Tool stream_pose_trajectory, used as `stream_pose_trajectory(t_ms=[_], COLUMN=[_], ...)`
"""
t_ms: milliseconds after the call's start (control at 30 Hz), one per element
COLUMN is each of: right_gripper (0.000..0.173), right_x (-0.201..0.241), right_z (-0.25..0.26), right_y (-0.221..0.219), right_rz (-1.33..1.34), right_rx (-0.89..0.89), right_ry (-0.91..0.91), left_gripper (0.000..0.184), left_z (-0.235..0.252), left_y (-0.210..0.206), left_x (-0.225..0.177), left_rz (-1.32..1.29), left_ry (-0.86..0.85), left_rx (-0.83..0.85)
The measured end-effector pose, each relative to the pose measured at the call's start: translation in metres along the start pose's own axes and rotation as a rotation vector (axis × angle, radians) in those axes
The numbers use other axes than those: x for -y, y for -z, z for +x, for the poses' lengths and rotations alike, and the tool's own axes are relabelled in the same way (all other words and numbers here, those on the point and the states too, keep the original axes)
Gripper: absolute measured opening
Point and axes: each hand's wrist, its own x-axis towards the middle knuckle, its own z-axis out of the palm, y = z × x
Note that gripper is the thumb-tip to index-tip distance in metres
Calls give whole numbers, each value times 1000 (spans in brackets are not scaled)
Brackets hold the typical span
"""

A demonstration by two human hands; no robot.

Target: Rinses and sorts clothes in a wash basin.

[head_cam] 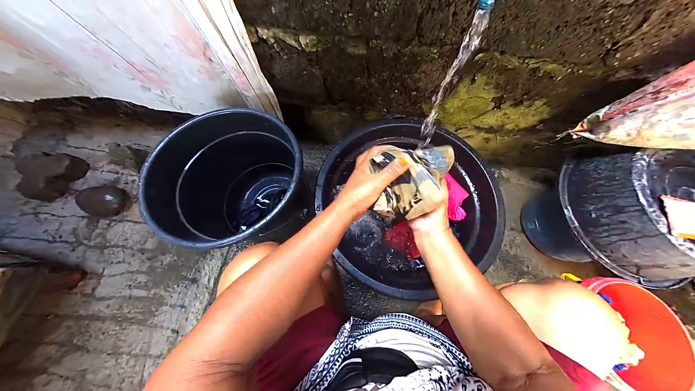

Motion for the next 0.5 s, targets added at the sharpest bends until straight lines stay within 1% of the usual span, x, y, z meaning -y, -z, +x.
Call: stream_pose_trajectory(t_ms=[33,67,100,133,200,267,333,433,500], right_gripper=[38,28,20,17,19,18,17,22,25], right_x=[3,5,6,7,10,13,16,24,31], right_z=[2,5,8,13,22,27,29,24,24], right_y=[-10,-20,-28,-33,-35,-34,-34,-36,-37], right_rz=[-97,-218,-340,-453,-683,-883,-982,-1090,-1152], right_rx=[58,58,41,34,90,164,242,327,404], right_ry=[105,208,316,417,563,676,719,707,692], left_gripper=[47,43,43,44,49,51,46,34,36], left_z=[1,5,9,13,18,21,24,21,20], left_y=[-4,-6,-6,-7,-8,-9,-10,-12,-12], left_x=[3,3,2,0,-4,-2,3,-3,-3], left_rz=[-169,-318,-414,-457,-458,-448,-458,-424,-399], left_ry=[32,55,82,124,223,280,275,278,314], left_rx=[-33,-42,-63,-109,-205,-228,-229,-211,-166])
